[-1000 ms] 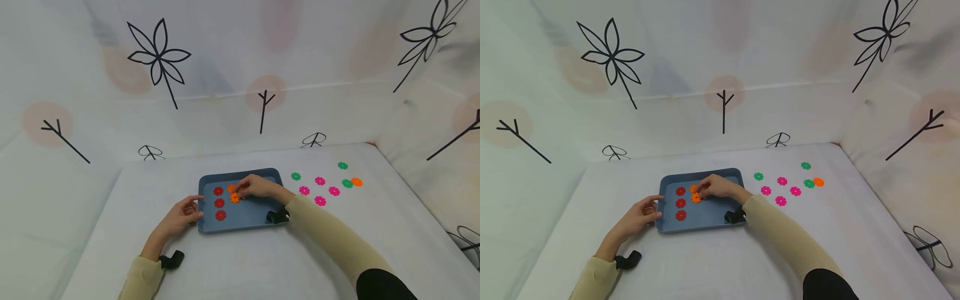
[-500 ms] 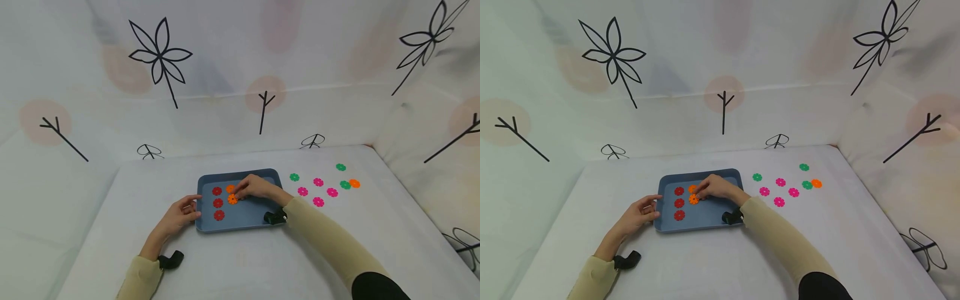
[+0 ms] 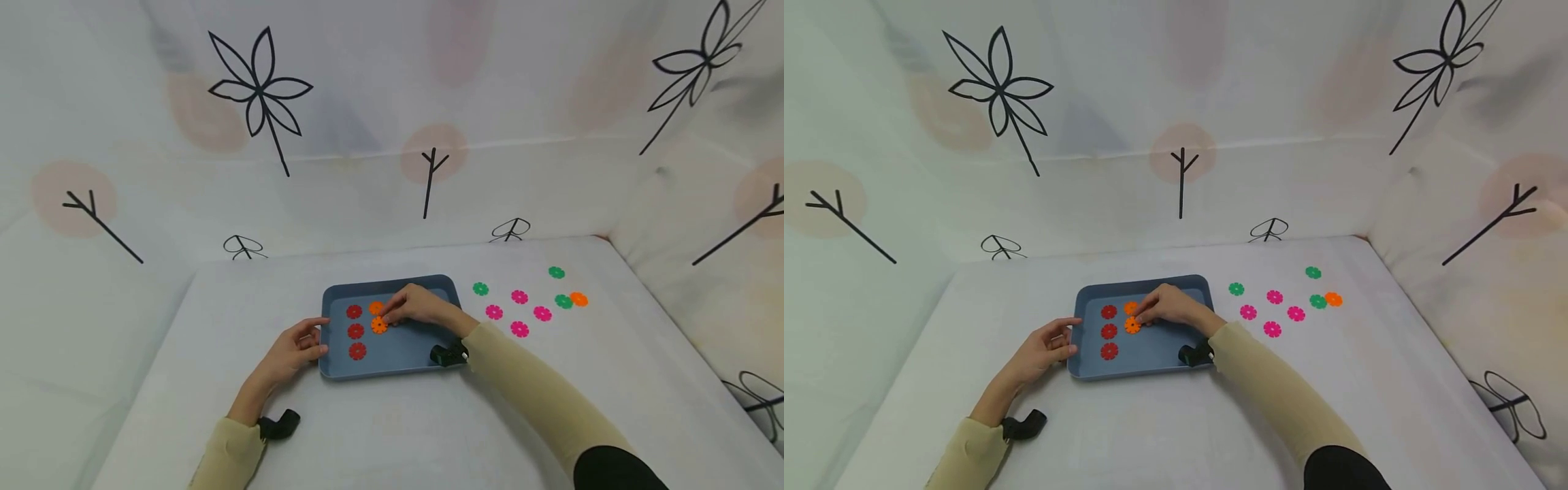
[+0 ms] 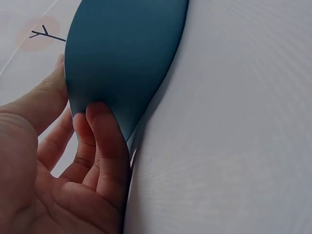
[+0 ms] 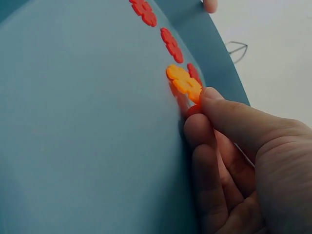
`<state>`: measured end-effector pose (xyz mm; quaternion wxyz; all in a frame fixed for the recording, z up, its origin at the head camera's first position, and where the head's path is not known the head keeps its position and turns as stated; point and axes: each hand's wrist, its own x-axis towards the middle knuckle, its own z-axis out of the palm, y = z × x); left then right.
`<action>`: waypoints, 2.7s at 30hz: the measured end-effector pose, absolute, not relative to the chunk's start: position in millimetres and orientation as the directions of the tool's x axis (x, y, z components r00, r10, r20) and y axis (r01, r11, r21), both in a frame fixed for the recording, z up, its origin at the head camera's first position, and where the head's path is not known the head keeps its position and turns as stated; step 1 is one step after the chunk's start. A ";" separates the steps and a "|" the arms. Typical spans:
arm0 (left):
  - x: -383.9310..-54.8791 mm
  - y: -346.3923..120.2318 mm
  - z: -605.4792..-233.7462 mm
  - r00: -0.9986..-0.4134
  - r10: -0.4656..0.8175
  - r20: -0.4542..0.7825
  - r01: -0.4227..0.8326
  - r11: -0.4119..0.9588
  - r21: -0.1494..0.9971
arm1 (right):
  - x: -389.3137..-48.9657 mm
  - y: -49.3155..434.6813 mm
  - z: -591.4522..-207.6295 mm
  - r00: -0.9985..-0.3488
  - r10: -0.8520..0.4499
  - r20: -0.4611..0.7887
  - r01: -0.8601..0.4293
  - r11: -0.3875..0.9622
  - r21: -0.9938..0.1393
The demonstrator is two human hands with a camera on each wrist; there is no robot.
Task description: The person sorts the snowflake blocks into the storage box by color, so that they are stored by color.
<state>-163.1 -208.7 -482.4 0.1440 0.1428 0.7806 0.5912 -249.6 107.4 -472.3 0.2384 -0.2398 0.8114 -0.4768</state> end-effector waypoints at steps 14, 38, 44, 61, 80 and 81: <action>-161.4 -209.6 -483.0 -0.915 0.399 -0.060 0.047 0.255 0.966 | -248.0 108.0 -471.8 -0.754 -0.639 -0.152 -0.163 0.406 -0.899; -160.8 -210.1 -480.7 -0.916 0.400 -0.045 0.060 0.247 0.967 | -253.2 114.0 -459.2 -0.772 -0.629 -0.095 -0.156 0.331 -0.931; -161.7 -209.4 -482.7 -0.908 0.417 -0.046 0.062 0.241 0.968 | -255.0 135.1 -440.1 -0.789 -0.606 -0.104 -0.144 0.347 -0.927; -159.3 -210.6 -482.7 -0.900 0.434 -0.036 0.082 0.248 0.965 | -234.1 261.1 -426.3 -0.963 -0.263 -0.060 -0.074 0.472 -0.879; -159.3 -207.9 -483.1 -0.907 0.418 -0.051 0.066 0.262 0.963 | -184.8 408.7 -451.5 -0.995 0.086 -0.042 0.085 0.584 -0.807; -159.4 -207.8 -483.3 -0.908 0.416 -0.055 0.063 0.264 0.962 | -182.7 414.5 -453.2 -0.994 0.102 -0.043 0.094 0.583 -0.807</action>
